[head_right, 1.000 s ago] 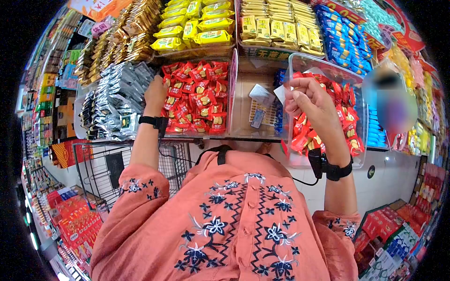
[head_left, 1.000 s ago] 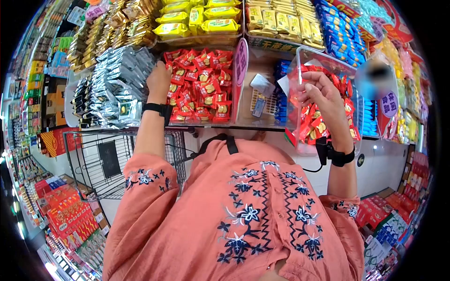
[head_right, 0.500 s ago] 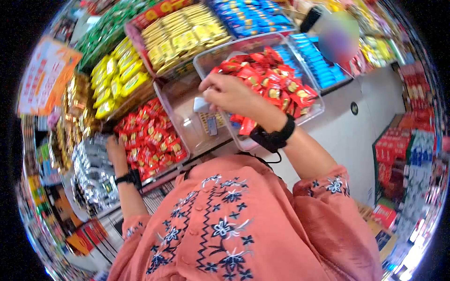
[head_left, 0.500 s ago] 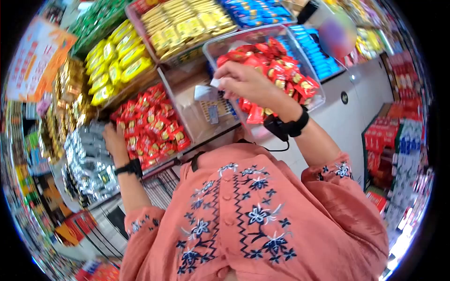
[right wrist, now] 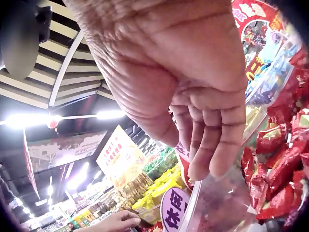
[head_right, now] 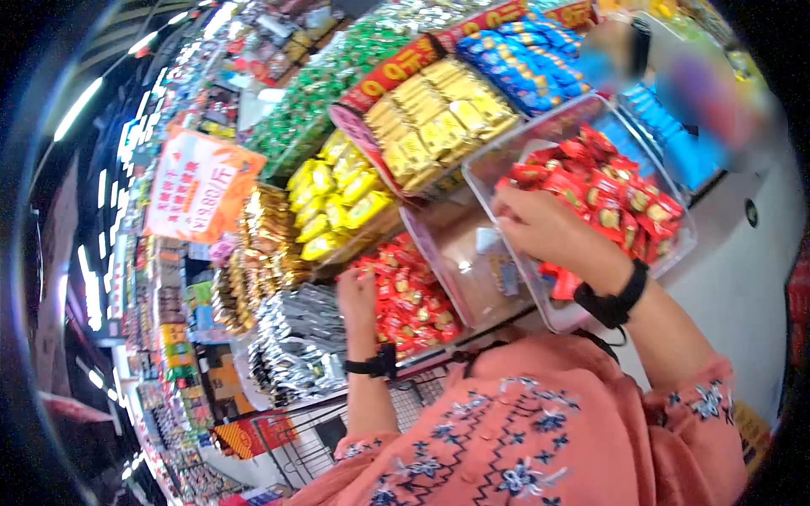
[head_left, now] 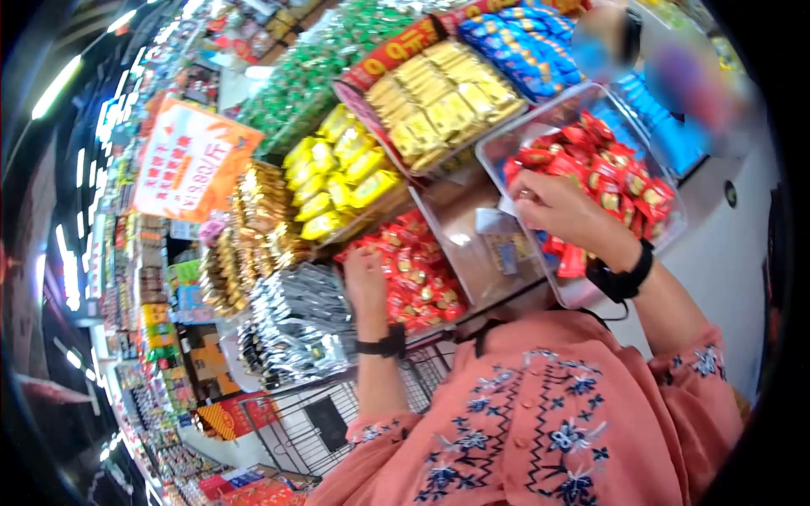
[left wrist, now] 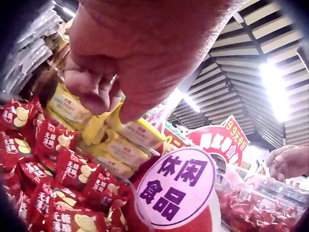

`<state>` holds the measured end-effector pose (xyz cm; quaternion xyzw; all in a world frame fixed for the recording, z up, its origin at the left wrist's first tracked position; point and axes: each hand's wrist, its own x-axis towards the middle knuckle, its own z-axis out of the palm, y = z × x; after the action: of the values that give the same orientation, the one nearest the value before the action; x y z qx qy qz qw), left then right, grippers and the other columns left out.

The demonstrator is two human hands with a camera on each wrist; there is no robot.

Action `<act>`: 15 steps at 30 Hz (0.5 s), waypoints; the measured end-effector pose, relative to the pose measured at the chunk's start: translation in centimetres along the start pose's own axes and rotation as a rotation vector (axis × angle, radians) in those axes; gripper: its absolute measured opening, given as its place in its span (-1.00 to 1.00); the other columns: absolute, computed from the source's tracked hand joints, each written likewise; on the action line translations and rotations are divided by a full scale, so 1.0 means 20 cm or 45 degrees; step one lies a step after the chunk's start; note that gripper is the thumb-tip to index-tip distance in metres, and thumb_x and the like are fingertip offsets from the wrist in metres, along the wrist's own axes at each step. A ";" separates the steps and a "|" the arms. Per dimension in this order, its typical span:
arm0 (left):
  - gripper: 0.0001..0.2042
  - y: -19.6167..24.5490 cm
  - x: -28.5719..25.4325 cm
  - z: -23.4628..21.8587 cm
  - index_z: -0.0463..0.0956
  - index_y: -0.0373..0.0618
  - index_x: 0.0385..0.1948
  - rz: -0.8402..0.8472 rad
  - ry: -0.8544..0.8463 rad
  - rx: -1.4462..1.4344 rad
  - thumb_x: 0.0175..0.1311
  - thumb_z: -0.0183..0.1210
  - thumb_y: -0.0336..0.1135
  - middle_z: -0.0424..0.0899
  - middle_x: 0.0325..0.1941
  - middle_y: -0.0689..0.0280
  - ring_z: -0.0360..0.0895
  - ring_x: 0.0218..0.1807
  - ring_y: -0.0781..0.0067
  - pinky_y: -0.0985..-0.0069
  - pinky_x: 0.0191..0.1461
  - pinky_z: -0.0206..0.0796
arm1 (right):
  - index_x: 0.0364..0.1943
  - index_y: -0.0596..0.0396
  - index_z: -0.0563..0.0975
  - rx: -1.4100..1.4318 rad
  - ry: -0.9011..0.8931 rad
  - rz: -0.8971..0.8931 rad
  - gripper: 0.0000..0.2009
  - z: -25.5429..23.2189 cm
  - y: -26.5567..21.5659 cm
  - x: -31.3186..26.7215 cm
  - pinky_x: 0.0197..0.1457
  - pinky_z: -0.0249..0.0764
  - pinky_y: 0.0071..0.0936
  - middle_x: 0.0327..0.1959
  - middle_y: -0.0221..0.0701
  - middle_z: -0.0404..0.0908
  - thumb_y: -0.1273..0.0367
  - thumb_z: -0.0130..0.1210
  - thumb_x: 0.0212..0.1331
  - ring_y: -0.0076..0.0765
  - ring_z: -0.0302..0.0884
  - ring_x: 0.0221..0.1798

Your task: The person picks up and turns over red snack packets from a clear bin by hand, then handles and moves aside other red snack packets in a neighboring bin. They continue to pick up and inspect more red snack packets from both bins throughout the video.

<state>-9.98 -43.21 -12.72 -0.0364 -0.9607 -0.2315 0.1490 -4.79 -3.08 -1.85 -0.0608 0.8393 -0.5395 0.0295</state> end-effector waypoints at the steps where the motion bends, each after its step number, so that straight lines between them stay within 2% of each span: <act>1: -0.73 0.04 0.00 -0.01 0.55 -0.24 -0.10 -0.012 -0.039 -0.042 0.25 0.29 -0.30 0.63 -0.18 0.08 0.60 -0.20 0.12 0.26 -0.09 0.44 | -0.20 0.19 0.48 0.012 0.004 0.002 -0.85 -0.03 -0.04 -0.01 -0.34 0.45 -0.33 -0.48 -0.26 0.56 0.39 0.03 0.24 -0.30 0.56 -0.43; 2: -0.73 0.08 0.00 -0.02 0.55 -0.24 -0.09 -0.028 -0.072 -0.081 0.26 0.29 -0.30 0.63 -0.18 0.08 0.61 -0.21 0.13 0.26 -0.10 0.45 | -0.21 0.18 0.48 0.143 0.016 0.007 -0.86 -0.02 -0.02 -0.01 -0.36 0.44 -0.37 -0.51 -0.30 0.53 0.39 0.04 0.25 -0.44 0.51 -0.44; 4: -0.71 0.13 0.00 0.01 0.54 -0.24 -0.10 -0.097 -0.065 -0.164 0.27 0.29 -0.26 0.63 -0.17 0.08 0.61 -0.19 0.14 0.27 -0.06 0.44 | -0.20 0.18 0.48 0.070 0.002 0.057 -0.87 -0.04 0.01 0.00 -0.36 0.44 -0.46 -0.47 -0.38 0.54 0.41 0.03 0.28 -0.56 0.46 -0.44; 7: -0.70 0.30 0.00 -0.02 0.53 -0.25 -0.11 -0.050 -0.031 -0.174 0.29 0.28 -0.21 0.62 -0.17 0.11 0.59 -0.19 0.19 0.30 -0.02 0.43 | -0.18 0.20 0.49 0.213 -0.028 0.178 -0.88 -0.13 -0.07 -0.04 -0.35 0.43 -0.52 -0.42 -0.45 0.53 0.43 0.01 0.31 -0.61 0.44 -0.43; 11: -0.71 0.49 0.03 -0.01 0.54 -0.23 -0.06 0.034 -0.079 -0.280 0.30 0.23 -0.24 0.62 -0.16 0.14 0.57 -0.20 0.27 0.38 -0.02 0.42 | -0.14 0.22 0.49 0.234 0.029 0.160 -0.84 -0.37 0.07 -0.11 -0.34 0.47 -0.54 -0.34 -0.48 0.54 0.41 0.05 0.33 -0.62 0.48 -0.38; 12: -0.72 0.56 0.04 -0.02 0.55 -0.23 -0.06 -0.048 -0.111 -0.317 0.32 0.22 -0.24 0.63 -0.17 0.18 0.57 -0.19 0.29 0.37 -0.02 0.43 | -0.12 0.23 0.49 0.205 0.059 0.168 -0.83 -0.46 0.10 -0.12 -0.33 0.48 -0.54 -0.33 -0.48 0.55 0.40 0.06 0.32 -0.61 0.50 -0.38; 14: -0.74 0.66 0.04 -0.02 0.54 -0.23 -0.06 -0.298 -0.211 -0.653 0.35 0.21 -0.25 0.62 -0.21 0.26 0.54 -0.26 0.45 0.46 -0.13 0.43 | -0.08 0.24 0.51 0.037 0.226 0.171 -0.79 -0.60 0.15 -0.16 -0.29 0.50 -0.53 -0.29 -0.45 0.58 0.39 0.07 0.32 -0.59 0.53 -0.38; 15: -0.74 0.75 0.04 -0.05 0.54 -0.22 -0.04 -0.335 -0.248 -0.746 0.37 0.19 -0.26 0.61 -0.22 0.30 0.50 -0.29 0.55 0.54 -0.19 0.39 | -0.06 0.25 0.52 -0.015 0.292 0.204 -0.78 -0.67 0.16 -0.18 -0.28 0.50 -0.53 -0.28 -0.43 0.59 0.39 0.07 0.32 -0.58 0.54 -0.38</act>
<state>-8.38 -30.18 -5.16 0.0249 -0.8595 -0.5105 0.0084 -2.98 10.76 0.67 0.0683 0.8424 -0.5339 -0.0240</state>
